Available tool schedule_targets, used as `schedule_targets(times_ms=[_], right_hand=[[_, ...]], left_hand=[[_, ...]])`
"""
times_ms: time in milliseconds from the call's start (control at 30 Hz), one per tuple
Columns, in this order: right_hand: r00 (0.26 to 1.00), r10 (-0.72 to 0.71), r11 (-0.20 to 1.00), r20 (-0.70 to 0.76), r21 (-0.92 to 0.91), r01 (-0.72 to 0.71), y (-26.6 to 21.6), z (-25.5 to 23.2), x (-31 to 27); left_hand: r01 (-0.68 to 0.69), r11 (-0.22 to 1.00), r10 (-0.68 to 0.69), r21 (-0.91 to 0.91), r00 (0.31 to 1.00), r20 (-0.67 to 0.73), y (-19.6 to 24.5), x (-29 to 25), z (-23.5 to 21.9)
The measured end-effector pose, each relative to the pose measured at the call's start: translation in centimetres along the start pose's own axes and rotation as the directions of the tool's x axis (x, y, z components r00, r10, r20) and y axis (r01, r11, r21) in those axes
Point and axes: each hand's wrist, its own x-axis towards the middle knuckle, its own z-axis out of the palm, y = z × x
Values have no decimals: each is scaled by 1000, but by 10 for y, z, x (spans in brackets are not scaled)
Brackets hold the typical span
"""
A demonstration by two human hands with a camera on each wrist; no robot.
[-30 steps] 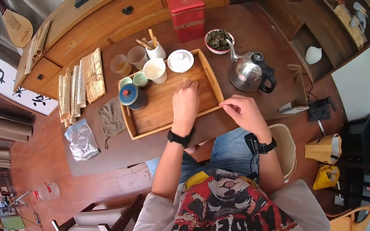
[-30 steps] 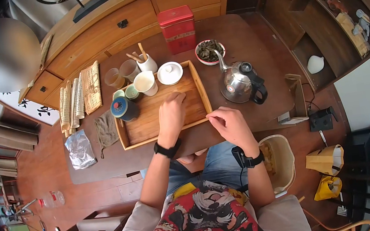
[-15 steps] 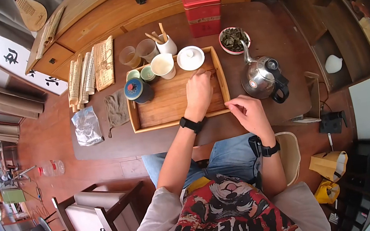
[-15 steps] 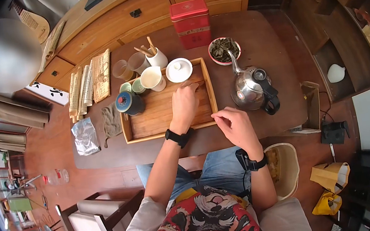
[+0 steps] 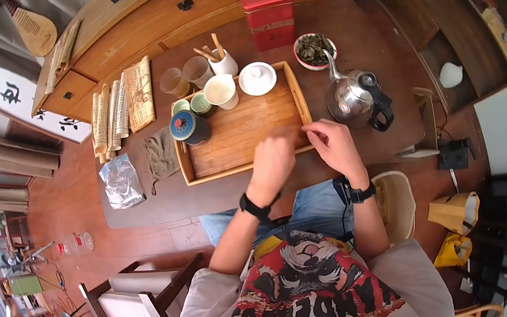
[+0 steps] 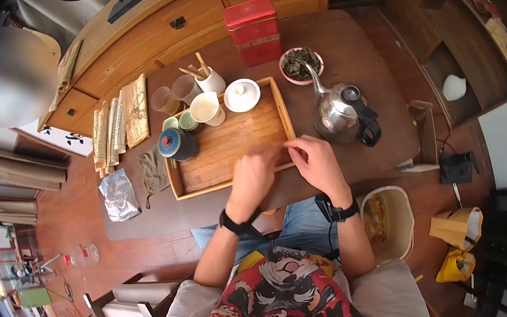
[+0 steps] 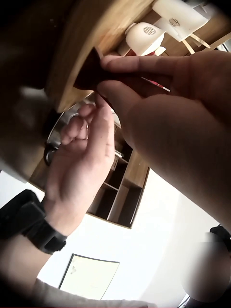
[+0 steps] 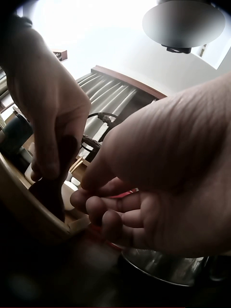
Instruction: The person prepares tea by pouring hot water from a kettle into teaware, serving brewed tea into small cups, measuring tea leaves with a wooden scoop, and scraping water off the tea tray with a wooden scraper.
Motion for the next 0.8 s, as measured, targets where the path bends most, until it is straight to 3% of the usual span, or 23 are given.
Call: schedule_targets(times_ms=[33,67,133,200,333,467,533,600,800], right_hand=[[1000,-21,1000,9,-17,22,-3,-1,6],[1000,-10,1000,2,-29,10,-3,-1,12],[996,-88,996,-18,-29,88,0,0,27],[996,-87,993,15,-80,88,2,-2,41],[993,-116,971,21,-210,118,8,0,64],[992,-105,927,69,-355,123,11,6,65],[987,-29,920,157,-383,88,4,5,55],[987,-27,922,159,-376,86,2,5,40],[977,73,924,200,-381,9,-10,5,-2]], left_hand=[[35,999,-35,8,999,-3,-4,9,-5],[-89,995,93,42,989,-114,-13,20,-10],[-63,997,71,52,985,-159,-26,48,-5],[-122,984,148,129,966,-214,-36,74,2],[-65,990,82,123,987,-142,-38,92,19],[-54,996,63,76,990,-124,-35,78,22],[-68,997,72,36,988,-139,-34,64,19],[-135,991,135,5,986,-95,-27,40,14],[-111,987,123,-115,987,103,-3,-13,3]])
